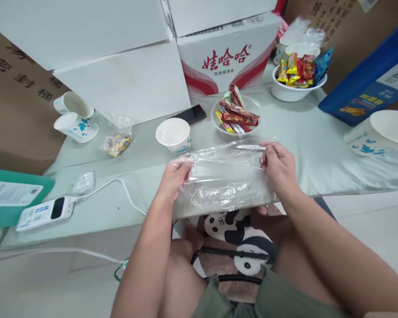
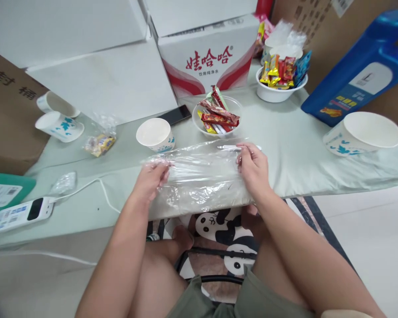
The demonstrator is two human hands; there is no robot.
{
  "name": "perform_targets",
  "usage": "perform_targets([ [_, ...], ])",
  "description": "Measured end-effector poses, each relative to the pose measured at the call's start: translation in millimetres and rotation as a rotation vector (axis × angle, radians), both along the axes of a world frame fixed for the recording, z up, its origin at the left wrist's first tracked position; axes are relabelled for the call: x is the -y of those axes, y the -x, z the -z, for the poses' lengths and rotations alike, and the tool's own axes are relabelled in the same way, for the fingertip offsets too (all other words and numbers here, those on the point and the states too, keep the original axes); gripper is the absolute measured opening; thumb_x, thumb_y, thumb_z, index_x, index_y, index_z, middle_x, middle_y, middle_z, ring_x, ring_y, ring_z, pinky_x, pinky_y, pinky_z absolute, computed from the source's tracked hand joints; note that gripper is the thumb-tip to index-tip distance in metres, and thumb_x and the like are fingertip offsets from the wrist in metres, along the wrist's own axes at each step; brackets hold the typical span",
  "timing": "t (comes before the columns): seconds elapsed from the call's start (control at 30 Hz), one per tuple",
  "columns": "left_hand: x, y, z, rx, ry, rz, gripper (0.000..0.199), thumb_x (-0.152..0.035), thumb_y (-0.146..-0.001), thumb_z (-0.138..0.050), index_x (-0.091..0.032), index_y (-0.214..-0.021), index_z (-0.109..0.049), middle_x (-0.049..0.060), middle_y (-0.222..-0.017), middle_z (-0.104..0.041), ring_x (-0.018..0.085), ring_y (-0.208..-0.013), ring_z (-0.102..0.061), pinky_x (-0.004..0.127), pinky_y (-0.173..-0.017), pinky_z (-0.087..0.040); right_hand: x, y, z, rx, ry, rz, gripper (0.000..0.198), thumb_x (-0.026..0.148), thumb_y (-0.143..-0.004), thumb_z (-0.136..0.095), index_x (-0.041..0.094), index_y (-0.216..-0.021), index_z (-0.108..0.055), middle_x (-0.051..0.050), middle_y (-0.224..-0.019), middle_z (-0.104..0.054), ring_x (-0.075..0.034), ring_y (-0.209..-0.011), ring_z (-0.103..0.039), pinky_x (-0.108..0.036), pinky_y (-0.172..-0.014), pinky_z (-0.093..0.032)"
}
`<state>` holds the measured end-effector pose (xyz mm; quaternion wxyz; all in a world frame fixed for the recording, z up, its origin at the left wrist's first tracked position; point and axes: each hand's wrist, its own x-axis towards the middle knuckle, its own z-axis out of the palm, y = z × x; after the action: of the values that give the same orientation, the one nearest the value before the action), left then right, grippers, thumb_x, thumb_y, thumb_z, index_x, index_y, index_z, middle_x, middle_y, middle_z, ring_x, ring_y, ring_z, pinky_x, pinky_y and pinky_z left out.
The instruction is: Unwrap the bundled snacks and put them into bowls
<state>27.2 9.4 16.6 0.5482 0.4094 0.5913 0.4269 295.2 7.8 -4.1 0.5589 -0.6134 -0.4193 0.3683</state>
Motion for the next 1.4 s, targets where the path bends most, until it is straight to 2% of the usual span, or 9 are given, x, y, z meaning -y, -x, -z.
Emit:
perform_targets([
  [0.4, -10.3, 12.8, -4.8, 0.254, -0.091, -0.335, 0.02, -0.032, -0.073, -0.072, -0.019, -0.061, -0.062, -0.009, -0.038, -0.032, 0.004, -0.032, -0.021, 0.019, -0.034, -0.011, -2.4, -6.9, 2.7, -0.096, -0.124, 0.233, 0.043, 0.063, -0.092, -0.053, 0.024, -0.075, -0.059, 0.006, -0.048, -0.041, -0.01, -0.04, -0.033, -0.026, -0.04, -0.022],
  [0.47, -12.0, 14.3, -4.8, 0.287, -0.066, -0.36, 0.024, -0.035, -0.077, -0.068, -0.019, -0.06, -0.061, -0.008, -0.039, -0.03, 0.004, -0.032, -0.019, 0.019, -0.034, -0.01, -4.1, -7.6, 4.7, -0.138, -0.135, 0.182, 0.042, 0.064, -0.092, -0.051, 0.025, -0.078, -0.059, 0.006, -0.051, -0.042, -0.011, -0.041, -0.035, -0.026, -0.04, -0.023],
  [0.57, -12.9, 13.5, -1.3, 0.283, -0.043, -0.338, 0.029, -0.04, -0.081, -0.065, -0.018, -0.062, -0.062, -0.008, -0.04, -0.031, 0.004, -0.033, -0.021, 0.019, -0.035, -0.012, -6.2, -6.1, 8.6, -0.135, -0.142, -0.006, 0.026, 0.052, -0.085, -0.063, 0.025, -0.086, -0.063, 0.002, -0.068, -0.058, -0.013, -0.057, -0.053, -0.027, -0.05, -0.042],
  [0.7, -12.0, 11.0, 7.6, 0.211, -0.139, -0.226, 0.019, -0.03, -0.068, -0.079, -0.017, -0.069, -0.065, -0.006, -0.05, -0.048, 0.005, -0.043, -0.04, 0.017, -0.041, -0.028, -4.6, -2.8, 11.7, -0.02, -0.182, -0.136, 0.014, 0.027, -0.072, -0.075, 0.024, -0.08, -0.063, 0.0, -0.093, -0.068, -0.017, -0.084, -0.066, -0.031, -0.071, -0.052],
  [0.9, -9.4, 14.9, 9.1, 0.239, -0.073, -0.162, 0.034, -0.033, -0.059, -0.087, -0.019, -0.082, -0.068, 0.001, -0.085, -0.073, 0.013, -0.068, -0.068, 0.021, -0.055, -0.052, 2.7, -9.6, 11.9, -0.031, -0.459, 0.002, 0.019, 0.019, -0.079, -0.068, 0.022, -0.065, -0.055, 0.001, -0.092, -0.066, -0.016, -0.085, -0.066, -0.036, -0.084, -0.053],
  [0.97, -9.0, 15.7, 6.5, 0.274, -0.068, -0.162, 0.036, -0.035, -0.06, -0.088, -0.019, -0.085, -0.067, 0.001, -0.082, -0.073, 0.013, -0.063, -0.068, 0.019, -0.05, -0.049, 4.6, -11.6, 10.9, -0.14, -0.423, -0.039, 0.008, 0.025, -0.078, -0.07, 0.026, -0.08, -0.062, 0.001, -0.098, -0.067, -0.017, -0.087, -0.068, -0.036, -0.082, -0.054],
  [1.1, -10.5, 13.3, 1.7, 0.357, -0.041, -0.249, 0.035, -0.033, -0.064, -0.087, -0.019, -0.088, -0.065, 0.0, -0.07, -0.072, 0.009, -0.05, -0.061, 0.015, -0.039, -0.034, 9.5, -8.7, 5.7, -0.361, -0.148, -0.36, 0.045, 0.052, -0.072, -0.072, 0.033, -0.112, -0.061, -0.003, -0.119, -0.07, -0.025, -0.106, -0.069, -0.039, -0.085, -0.057],
  [1.27, -15.7, 7.8, -1.3, 0.454, 0.024, -0.4, 0.023, -0.026, -0.075, -0.079, -0.018, -0.089, -0.062, -0.002, -0.061, -0.068, 0.005, -0.041, -0.051, 0.014, -0.035, -0.025, 16.2, -2.0, 0.5, -0.481, -0.106, -0.479, 0.077, 0.085, -0.061, -0.065, 0.033, -0.117, -0.06, -0.007, -0.13, -0.068, -0.028, -0.116, -0.067, -0.045, -0.097, -0.056],
  [1.4, -18.9, 3.9, 0.1, 0.518, 0.005, -0.518, 0.02, -0.023, -0.077, -0.076, -0.019, -0.088, -0.059, -0.004, -0.06, -0.067, 0.005, -0.041, -0.052, 0.014, -0.038, -0.031, 15.4, 5.2, 2.5, -0.475, -0.073, -0.389, 0.063, 0.062, -0.063, -0.078, 0.034, -0.114, -0.056, -0.005, -0.125, -0.07, -0.023, -0.106, -0.07, -0.042, -0.091, -0.058],
])
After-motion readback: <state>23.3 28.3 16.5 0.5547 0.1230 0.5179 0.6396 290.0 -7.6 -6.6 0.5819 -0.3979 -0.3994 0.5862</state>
